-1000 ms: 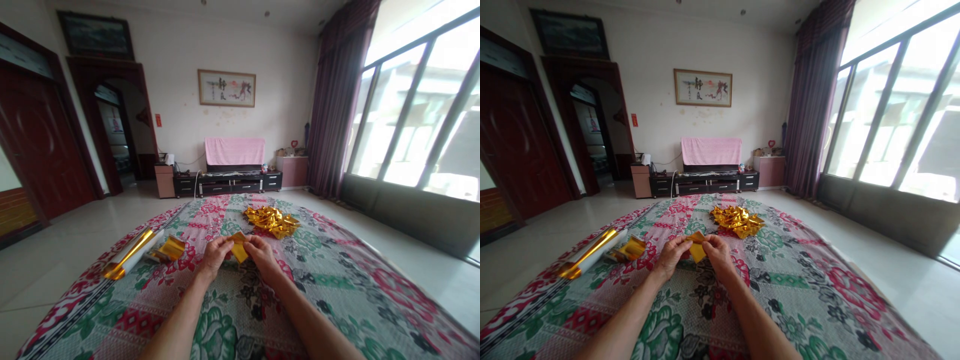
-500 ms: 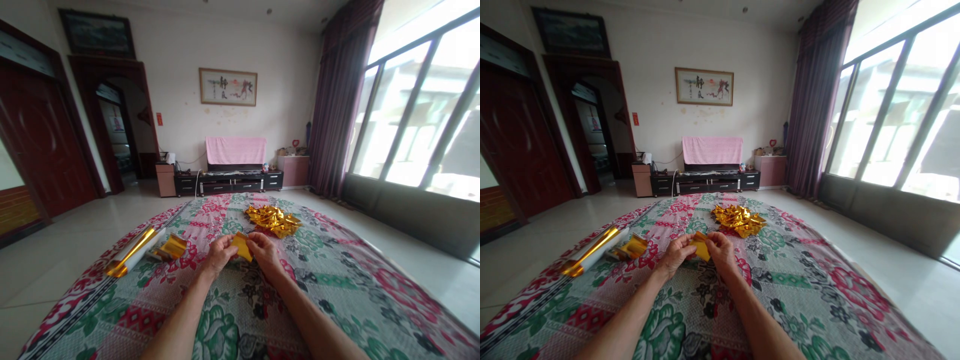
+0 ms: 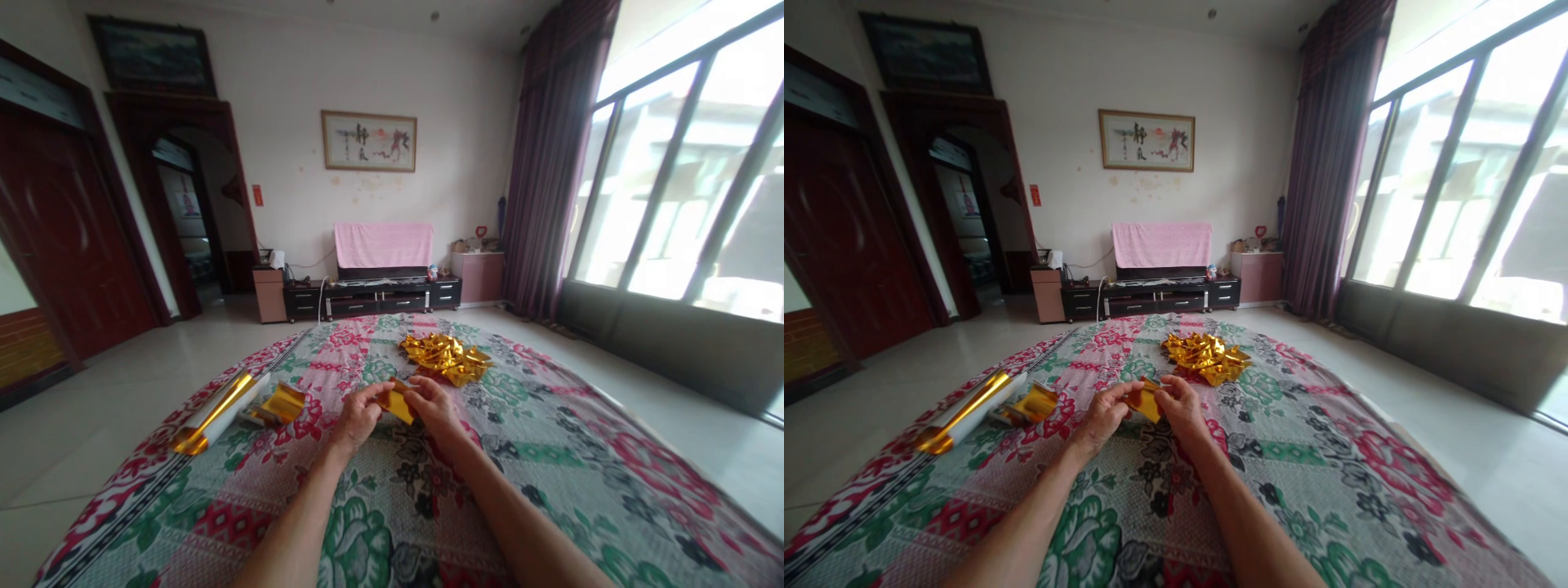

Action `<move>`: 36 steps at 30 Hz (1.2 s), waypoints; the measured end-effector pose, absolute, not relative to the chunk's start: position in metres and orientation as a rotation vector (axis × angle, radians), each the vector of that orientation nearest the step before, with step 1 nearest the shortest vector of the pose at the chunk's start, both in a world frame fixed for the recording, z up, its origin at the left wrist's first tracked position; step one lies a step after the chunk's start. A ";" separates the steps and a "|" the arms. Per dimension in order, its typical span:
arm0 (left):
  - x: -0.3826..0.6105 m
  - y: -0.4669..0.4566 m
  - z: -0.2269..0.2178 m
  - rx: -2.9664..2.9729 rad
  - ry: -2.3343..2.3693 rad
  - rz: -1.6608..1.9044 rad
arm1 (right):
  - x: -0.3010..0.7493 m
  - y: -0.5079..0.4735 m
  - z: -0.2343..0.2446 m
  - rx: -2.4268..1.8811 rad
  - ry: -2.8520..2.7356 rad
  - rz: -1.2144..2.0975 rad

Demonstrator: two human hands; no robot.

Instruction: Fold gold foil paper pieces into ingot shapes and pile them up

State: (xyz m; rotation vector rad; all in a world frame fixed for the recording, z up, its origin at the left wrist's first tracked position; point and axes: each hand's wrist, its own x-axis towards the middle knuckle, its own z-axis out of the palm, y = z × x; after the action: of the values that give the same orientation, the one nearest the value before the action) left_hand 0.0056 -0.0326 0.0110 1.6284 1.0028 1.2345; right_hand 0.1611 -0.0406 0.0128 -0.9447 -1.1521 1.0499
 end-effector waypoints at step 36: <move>0.000 -0.033 0.021 1.431 1.051 1.356 | 0.168 -0.059 0.027 -0.876 -1.321 1.208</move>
State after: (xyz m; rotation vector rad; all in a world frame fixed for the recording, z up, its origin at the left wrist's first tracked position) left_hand -0.0005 -0.0328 0.0206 1.4311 1.0511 1.3558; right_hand 0.1678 -0.0589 0.0271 -0.8758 -1.3205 1.2081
